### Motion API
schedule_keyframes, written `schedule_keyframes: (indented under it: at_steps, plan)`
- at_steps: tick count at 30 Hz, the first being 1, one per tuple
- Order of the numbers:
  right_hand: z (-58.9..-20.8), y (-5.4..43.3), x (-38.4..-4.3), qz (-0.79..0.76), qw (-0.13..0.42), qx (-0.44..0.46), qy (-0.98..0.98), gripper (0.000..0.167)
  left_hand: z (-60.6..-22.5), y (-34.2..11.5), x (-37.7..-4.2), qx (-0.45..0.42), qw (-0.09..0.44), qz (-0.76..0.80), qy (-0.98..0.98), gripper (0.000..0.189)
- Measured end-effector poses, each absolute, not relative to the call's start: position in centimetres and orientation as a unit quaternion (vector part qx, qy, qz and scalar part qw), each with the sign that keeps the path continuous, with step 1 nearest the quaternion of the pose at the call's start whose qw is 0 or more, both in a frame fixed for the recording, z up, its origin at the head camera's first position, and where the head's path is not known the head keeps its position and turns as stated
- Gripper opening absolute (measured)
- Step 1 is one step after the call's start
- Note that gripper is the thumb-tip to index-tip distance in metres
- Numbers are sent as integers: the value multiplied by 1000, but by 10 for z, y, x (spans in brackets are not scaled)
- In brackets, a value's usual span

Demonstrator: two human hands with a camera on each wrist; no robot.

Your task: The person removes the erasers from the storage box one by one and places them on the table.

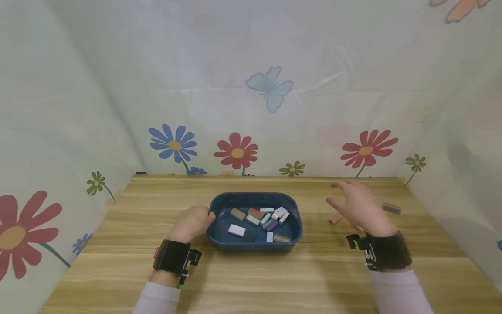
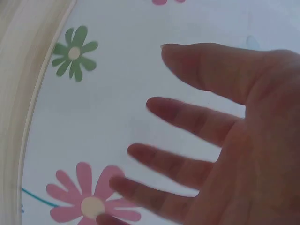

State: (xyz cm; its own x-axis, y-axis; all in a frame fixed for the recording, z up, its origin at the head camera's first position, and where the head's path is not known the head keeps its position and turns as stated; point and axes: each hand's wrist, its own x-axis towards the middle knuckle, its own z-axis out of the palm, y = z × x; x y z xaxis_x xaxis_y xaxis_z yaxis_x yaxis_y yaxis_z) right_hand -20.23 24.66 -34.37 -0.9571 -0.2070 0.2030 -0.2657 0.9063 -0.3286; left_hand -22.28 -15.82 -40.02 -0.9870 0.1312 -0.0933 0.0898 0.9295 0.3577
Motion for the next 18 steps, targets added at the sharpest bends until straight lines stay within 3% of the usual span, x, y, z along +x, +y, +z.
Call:
schedule_keyframes:
  at_steps: [10, 18]
  plan:
    - [-348, 174, -196, 191, 82, 292, -933, 43, -399, -162, -221, 43, 69, 181, 980, 32]
    - [-356, 117, -203, 178, -26, 417, -891, 29, -398, -160, -223, 59, 67, 178, 980, 32]
